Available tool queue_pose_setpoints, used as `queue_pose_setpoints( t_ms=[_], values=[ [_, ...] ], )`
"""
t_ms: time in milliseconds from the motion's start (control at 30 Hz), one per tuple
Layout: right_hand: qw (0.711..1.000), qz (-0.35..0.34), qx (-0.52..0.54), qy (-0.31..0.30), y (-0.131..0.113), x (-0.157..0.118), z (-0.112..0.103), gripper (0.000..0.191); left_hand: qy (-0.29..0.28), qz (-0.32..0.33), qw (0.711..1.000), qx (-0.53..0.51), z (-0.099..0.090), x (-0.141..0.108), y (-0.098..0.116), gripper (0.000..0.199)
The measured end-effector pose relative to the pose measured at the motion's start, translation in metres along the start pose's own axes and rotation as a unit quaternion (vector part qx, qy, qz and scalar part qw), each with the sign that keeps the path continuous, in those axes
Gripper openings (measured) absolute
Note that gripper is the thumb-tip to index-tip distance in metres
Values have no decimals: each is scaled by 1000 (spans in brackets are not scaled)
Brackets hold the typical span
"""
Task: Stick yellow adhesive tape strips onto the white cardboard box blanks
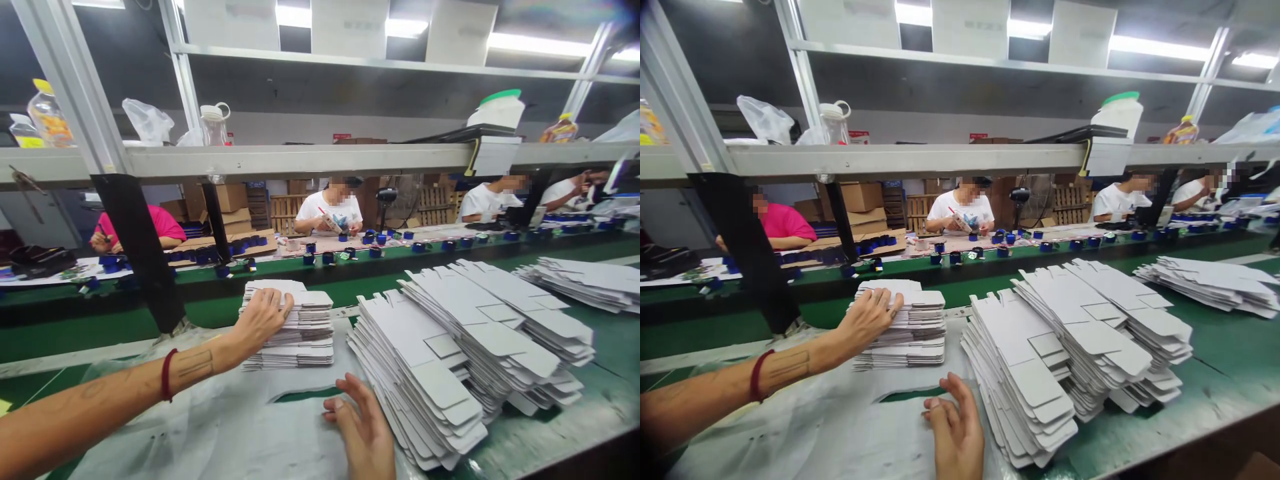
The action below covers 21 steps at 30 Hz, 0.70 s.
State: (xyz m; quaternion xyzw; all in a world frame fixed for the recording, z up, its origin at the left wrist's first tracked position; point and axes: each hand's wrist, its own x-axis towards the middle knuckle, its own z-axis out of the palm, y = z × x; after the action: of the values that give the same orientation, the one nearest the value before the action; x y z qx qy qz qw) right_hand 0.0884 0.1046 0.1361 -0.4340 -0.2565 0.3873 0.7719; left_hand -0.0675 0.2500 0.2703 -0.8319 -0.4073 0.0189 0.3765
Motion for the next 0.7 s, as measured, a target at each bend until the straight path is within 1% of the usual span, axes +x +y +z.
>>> queue_pose_setpoints(
  t_ms=[133, 200, 267, 333, 367, 467, 500, 533, 567, 600, 633, 667, 700],
  values=[
    [1000, 2, -20, -7, 3, -1, -1, 56, -46, 38, 998, 21, -5, -8, -1, 63],
    [1000, 4, -24, -6, 5, -2, -1, 55, -67, 58, 996, 8, -10, -8, -4, 72],
    [1000, 3, -30, -5, 6, -2, -1, 54, -89, 74, 993, -16, -16, -8, -10, 75],
    [999, 1, -39, -1, 8, -2, -2, 54, -113, 86, 989, -48, -23, -8, -18, 77],
    [999, -1, -44, 3, 10, -2, -3, 54, -128, 93, 985, -68, -27, -8, -24, 81],
    [998, -16, -66, 12, 18, -3, -5, 54, -178, 121, 966, -146, -39, -2, -45, 102],
    [996, -26, -79, 16, 21, -4, -4, 54, -189, 126, 958, -177, -42, 4, -53, 101],
    [994, -40, -99, 22, 24, -5, -2, 53, -197, 127, 949, -209, -43, 12, -61, 93],
    [989, -63, -127, 31, 26, -6, 1, 52, -199, 123, 942, -242, -43, 24, -68, 78],
    [980, -99, -166, 42, 26, -7, 7, 50, -199, 118, 932, -278, -41, 38, -74, 68],
    [964, -151, -213, 59, 24, -8, 14, 45, -203, 107, 920, -317, -36, 54, -79, 59],
    [937, -218, -260, 76, 20, -8, 23, 39, -209, 87, 907, -356, -29, 71, -82, 49],
    [902, -295, -302, 89, 14, -6, 33, 32, -220, 65, 892, -389, -21, 87, -84, 45]
  ],
)
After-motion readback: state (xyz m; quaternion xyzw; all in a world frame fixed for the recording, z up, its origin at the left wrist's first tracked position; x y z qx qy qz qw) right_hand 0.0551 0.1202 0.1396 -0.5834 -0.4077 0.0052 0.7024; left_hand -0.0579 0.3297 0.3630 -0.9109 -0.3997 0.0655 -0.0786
